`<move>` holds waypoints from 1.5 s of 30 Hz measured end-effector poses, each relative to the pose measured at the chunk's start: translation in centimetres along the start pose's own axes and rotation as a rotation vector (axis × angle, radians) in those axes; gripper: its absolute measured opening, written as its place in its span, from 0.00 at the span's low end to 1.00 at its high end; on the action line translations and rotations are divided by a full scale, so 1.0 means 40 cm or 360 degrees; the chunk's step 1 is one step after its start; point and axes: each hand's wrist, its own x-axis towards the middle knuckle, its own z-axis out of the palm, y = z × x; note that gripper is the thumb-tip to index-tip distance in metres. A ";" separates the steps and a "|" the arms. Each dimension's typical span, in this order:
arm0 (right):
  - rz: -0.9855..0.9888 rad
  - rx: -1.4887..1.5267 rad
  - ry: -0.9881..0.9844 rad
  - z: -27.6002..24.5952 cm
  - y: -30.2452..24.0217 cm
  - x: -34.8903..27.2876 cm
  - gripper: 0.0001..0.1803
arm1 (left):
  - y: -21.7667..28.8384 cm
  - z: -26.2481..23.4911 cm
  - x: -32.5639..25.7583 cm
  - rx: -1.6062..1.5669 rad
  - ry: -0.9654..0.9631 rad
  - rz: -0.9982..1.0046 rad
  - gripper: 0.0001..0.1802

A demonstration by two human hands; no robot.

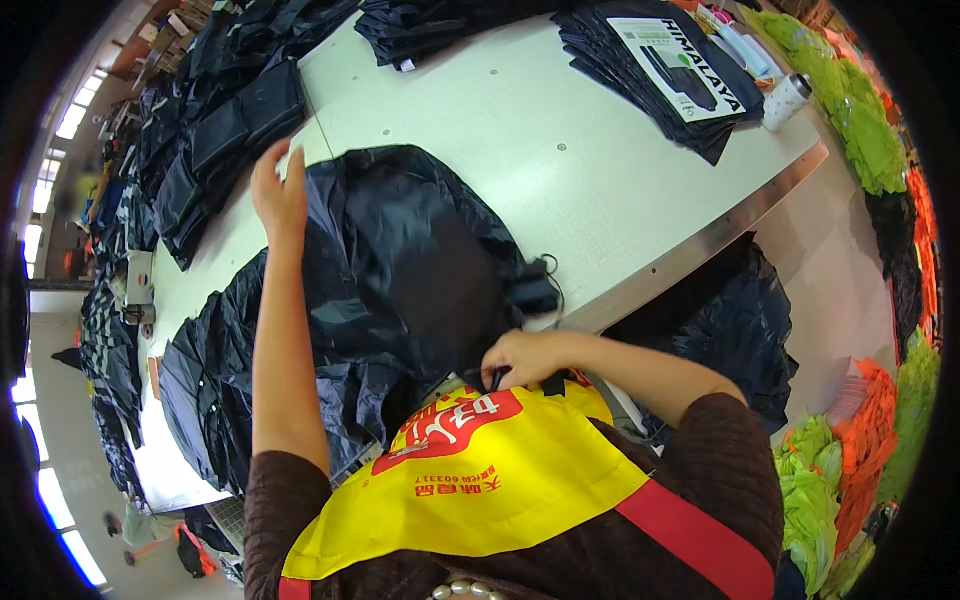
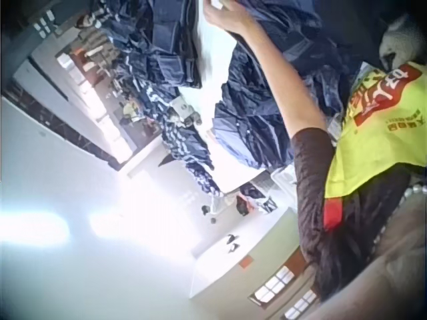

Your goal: The person folds a dark jacket on a table, then places it into a small black pouch and ties the pouch closed. The person then picks up another jacket, uses a small tool to cut a tag, and zips the jacket closed.

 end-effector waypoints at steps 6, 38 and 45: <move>0.0189 0.0457 -0.0039 0.017 0.075 0.047 0.15 | 0.017 0.252 0.057 0.0387 -0.0990 0.0454 0.34; -0.0197 0.0606 0.1518 -0.018 -0.067 0.116 0.11 | 0.031 -0.293 -0.663 0.0233 -0.0701 -0.0299 0.16; -0.0248 0.0578 0.1065 0.117 -0.173 0.288 0.19 | 0.019 -0.322 -0.674 -0.0136 -0.0841 -0.0639 0.16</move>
